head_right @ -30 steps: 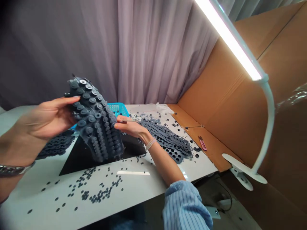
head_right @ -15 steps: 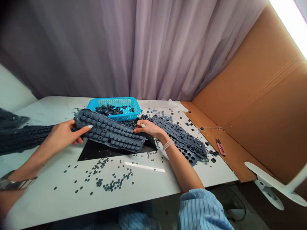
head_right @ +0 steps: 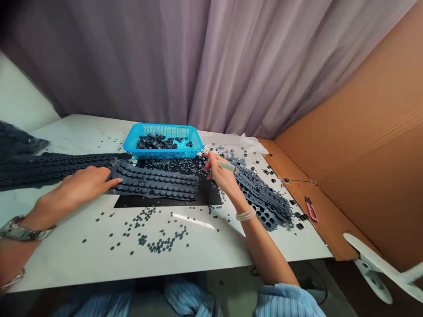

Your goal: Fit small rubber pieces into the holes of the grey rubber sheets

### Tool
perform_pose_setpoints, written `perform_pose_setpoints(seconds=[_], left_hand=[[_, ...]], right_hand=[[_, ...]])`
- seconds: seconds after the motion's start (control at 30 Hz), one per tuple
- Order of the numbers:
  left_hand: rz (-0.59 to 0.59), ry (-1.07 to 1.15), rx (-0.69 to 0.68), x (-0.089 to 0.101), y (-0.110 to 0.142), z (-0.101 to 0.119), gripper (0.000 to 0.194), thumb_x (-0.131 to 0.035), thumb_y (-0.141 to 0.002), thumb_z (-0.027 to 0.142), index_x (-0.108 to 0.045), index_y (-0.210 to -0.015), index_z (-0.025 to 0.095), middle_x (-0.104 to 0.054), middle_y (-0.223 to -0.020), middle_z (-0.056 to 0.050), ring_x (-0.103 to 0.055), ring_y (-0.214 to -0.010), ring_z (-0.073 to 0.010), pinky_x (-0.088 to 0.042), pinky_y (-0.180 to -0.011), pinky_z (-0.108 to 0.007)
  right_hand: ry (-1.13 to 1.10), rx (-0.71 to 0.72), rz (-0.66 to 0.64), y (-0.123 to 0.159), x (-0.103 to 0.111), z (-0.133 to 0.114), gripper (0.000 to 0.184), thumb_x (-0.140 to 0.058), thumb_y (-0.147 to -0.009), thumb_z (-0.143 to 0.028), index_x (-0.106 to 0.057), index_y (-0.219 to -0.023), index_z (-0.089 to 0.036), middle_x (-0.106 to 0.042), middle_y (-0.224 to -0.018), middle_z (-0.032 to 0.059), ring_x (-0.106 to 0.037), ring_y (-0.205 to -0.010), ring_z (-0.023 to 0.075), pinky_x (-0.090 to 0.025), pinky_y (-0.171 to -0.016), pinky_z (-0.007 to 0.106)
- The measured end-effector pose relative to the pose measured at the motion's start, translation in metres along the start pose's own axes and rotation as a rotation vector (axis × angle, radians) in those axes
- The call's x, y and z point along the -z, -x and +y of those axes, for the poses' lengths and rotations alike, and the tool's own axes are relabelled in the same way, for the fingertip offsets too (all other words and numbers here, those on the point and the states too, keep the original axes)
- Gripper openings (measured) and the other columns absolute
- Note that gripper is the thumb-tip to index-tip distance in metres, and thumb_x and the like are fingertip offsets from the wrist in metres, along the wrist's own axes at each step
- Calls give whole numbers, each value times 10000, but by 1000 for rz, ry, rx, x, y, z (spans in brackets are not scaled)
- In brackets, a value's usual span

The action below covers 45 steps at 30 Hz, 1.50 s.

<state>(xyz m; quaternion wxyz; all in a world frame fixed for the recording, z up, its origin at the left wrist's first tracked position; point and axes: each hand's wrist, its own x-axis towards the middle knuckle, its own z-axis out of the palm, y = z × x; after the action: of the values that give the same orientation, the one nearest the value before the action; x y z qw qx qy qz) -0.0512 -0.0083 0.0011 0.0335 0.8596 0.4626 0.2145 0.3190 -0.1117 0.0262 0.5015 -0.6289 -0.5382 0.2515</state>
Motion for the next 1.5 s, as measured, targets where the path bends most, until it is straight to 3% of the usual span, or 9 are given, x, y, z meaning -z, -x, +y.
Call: perform_pose_setpoints(seconds=[0.07, 0.13, 0.23, 0.33, 0.47, 0.57, 0.7, 1.3, 1.5], left_hand=[[-41, -128, 217, 8, 3, 15, 457, -482, -822, 604, -452, -575, 220, -473, -538, -35, -629, -775, -348, -429, -743, -467], [-6, -141, 253, 15, 4, 36, 443, -509, -808, 630, -494, -653, 215, -453, -529, -25, -627, -784, -369, -434, -750, -466], [-26, -180, 42, 13, 2, 81, 375, -503, -866, 543, -588, -823, 181, -498, -552, -38, -630, -735, -330, -449, -745, -426], [-142, -213, -322, -5, 2, 133, 266, -499, -914, 374, -634, -921, 146, -657, -873, -135, -637, -851, -294, -463, -778, -389], [-181, -223, -496, -39, 12, 177, 419, -497, -935, 418, -597, -1216, 124, -640, -1174, -179, -573, -1131, -331, -450, -909, -431], [-172, -219, -521, -56, 22, 180, 538, -459, -954, 452, -484, -1393, 142, -511, -1408, -190, -460, -1303, -354, -374, -1035, -481], [-169, -196, -546, -66, 28, 170, 564, -400, -975, 462, -423, -1450, 158, -435, -1483, -181, -408, -1359, -350, -295, -1106, -506], [-159, -166, -531, -67, 31, 171, 573, -386, -978, 461, -412, -1457, 147, -422, -1488, -197, -404, -1364, -352, -276, -1119, -528], [-180, -161, -539, -66, 31, 171, 549, -370, -982, 448, -437, -1440, 152, -427, -1487, -188, -411, -1357, -344, -269, -1120, -523]], right_hand=[[68, 14, 54, 6, -1, 9, 446, -474, -899, -567, -630, -1088, -195, -667, -833, 42, -640, -686, 155, -552, -586, 293], [101, 20, 81, 11, -3, 16, 373, -516, -894, -504, -618, -1068, -189, -693, -880, 52, -654, -696, 157, -557, -642, 317], [166, 63, 65, 16, -5, 20, 289, -531, -891, -461, -623, -925, -189, -699, -858, 51, -650, -713, 166, -529, -648, 311], [299, 93, 1, 20, -8, 20, 275, -546, -885, -441, -647, -817, -194, -683, -753, 33, -617, -674, 170, -479, -621, 300], [333, 107, -56, 23, -11, 25, 254, -561, -883, -417, -686, -846, -199, -716, -798, 49, -649, -722, 202, -483, -656, 317], [298, 161, -123, 25, -13, 29, 229, -572, -886, -400, -700, -865, -212, -740, -963, 76, -684, -962, 255, -510, -829, 367], [304, 195, -192, 27, -15, 29, 216, -560, -902, -382, -704, -902, -221, -739, -1004, 89, -640, -1137, 271, -498, -934, 393], [522, 292, -162, 27, -23, 35, 170, -475, -939, -315, -625, -955, -239, -639, -1124, 101, -606, -1102, 232, -485, -951, 399], [528, 335, -55, 26, -30, 38, 160, -433, -948, -289, -585, -952, -240, -629, -1093, 109, -553, -1164, 249, -472, -984, 433]])
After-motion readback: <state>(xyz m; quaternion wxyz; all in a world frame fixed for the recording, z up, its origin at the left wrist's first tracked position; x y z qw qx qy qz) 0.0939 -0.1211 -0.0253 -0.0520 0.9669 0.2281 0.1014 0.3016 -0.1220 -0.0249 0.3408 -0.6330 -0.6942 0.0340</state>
